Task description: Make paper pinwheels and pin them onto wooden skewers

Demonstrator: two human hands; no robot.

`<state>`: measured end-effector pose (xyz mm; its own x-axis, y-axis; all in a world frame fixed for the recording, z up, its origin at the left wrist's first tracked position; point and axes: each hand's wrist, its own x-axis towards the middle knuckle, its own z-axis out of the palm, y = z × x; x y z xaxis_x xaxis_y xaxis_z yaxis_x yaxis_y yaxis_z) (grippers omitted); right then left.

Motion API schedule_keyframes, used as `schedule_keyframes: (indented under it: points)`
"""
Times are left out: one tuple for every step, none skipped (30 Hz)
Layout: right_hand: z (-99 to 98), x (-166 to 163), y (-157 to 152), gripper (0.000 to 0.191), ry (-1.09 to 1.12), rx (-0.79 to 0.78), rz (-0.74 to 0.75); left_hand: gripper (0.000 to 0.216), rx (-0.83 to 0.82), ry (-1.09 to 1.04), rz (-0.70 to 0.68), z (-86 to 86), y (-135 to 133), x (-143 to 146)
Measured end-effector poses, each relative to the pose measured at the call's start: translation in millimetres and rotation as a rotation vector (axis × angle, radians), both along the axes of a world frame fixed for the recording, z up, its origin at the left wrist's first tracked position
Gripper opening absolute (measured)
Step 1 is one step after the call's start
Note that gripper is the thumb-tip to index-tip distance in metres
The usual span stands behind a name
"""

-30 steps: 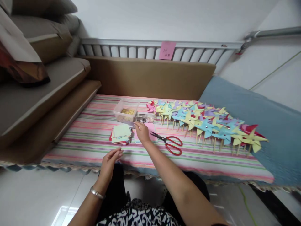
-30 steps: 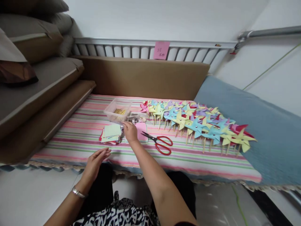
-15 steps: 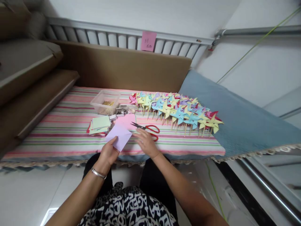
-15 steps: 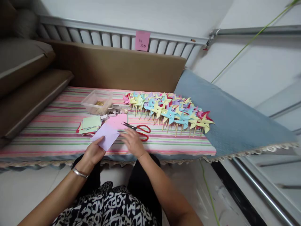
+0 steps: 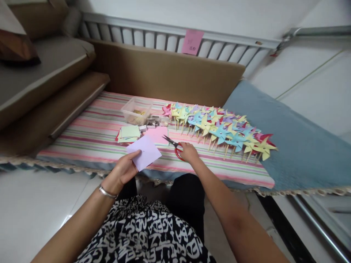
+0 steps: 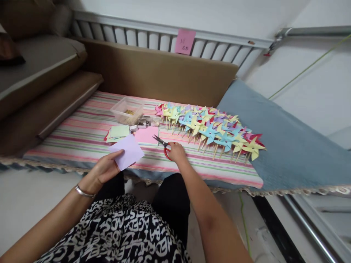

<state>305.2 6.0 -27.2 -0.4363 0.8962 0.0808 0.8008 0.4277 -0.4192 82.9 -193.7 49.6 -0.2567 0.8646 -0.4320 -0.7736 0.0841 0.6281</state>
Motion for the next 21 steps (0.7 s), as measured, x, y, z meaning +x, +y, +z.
schedule_keyframes:
  points:
    - [2.4, 0, -2, 0.051, 0.014, -0.016, -0.004, 0.034, 0.013, -0.014, 0.005, 2.3, -3, -2]
    - [4.5, 1, -6, 0.053, 0.036, -0.030, -0.010, 0.034, 0.026, -0.029, 0.016, 5.0, -5, -4]
    - [6.1, 4, -12, 0.055, 0.065, -0.043, -0.020, 0.034, 0.038, -0.041, 0.034, 8.2, -7, -7]
    - [7.1, 6, -21, 0.057, 0.103, -0.057, -0.033, 0.034, 0.048, -0.050, 0.060, 11.5, -9, -9]
    - [7.6, 10, -31, 0.059, 0.144, -0.071, -0.052, 0.033, 0.053, -0.056, 0.096, 14.8, -10, -10]
    - [7.5, 13, -45, 0.059, 0.183, -0.089, -0.072, 0.032, 0.052, -0.061, 0.138, 17.8, -11, -10]
    - [7.2, 17, -60, 0.058, 0.239, -0.118, -0.094, 0.030, 0.051, -0.067, 0.179, 20.4, -11, -9]
    - [6.9, 19, -78, 0.055, 0.292, -0.145, -0.106, 0.029, 0.055, -0.073, 0.210, 22.3, -10, -7]
    - [7.1, 21, -97, 0.052, 0.381, -0.189, -0.115, 0.028, 0.066, -0.078, 0.226, 23.5, -9, -4]
    - [8.4, 22, -117, 0.048, 0.637, -0.325, -0.123, 0.027, 0.083, -0.081, 0.230, 24.0, -8, 0]
    - [11.1, 22, -137, 0.044, 0.833, -0.475, -0.094, 0.027, 0.104, -0.081, 0.221, 23.7, -6, 4]
    - [15.4, 22, -155, 0.038, 0.952, -0.607, -0.050, 0.027, 0.128, -0.079, 0.210, 22.9, -4, 9]
    - [21.5, 20, -172, 0.033, 1.002, -0.705, -0.008, 0.028, 0.149, -0.075, 0.204, 21.5, -2, 13]
    - [29.0, 18, -186, 0.030, 1.016, -0.735, 0.001, 0.029, 0.163, -0.071, 0.205, 19.7, -1, 17]
    - [37.3, 16, -197, 0.029, 0.994, -0.743, 0.011, 0.029, 0.168, -0.068, 0.212, 17.6, 1, 21]
    - [45.9, 14, -206, 0.030, 0.958, -0.742, 0.025, 0.030, 0.164, -0.066, 0.223, 15.3, 2, 24]
    - [54.0, 11, -211, 0.032, 0.918, -0.740, 0.045, 0.030, 0.153, -0.064, 0.233, 12.9, 2, 26]
    - [61.0, 9, -215, 0.035, 0.877, -0.735, 0.067, 0.030, 0.136, -0.060, 0.246, 10.6, 2, 28]
    - [66.6, 7, -217, 0.036, 0.844, -0.728, 0.087, 0.030, 0.117, -0.055, 0.261, 8.4, 1, 29]
    - [70.6, 5, -218, 0.037, 0.821, -0.719, 0.106, 0.030, 0.104, -0.052, 0.275, 6.6, 0, 30]
    - [73.3, 3, -219, 0.034, 0.805, -0.714, 0.125, 0.030, 0.100, -0.052, 0.289, 5.2, -2, 31]
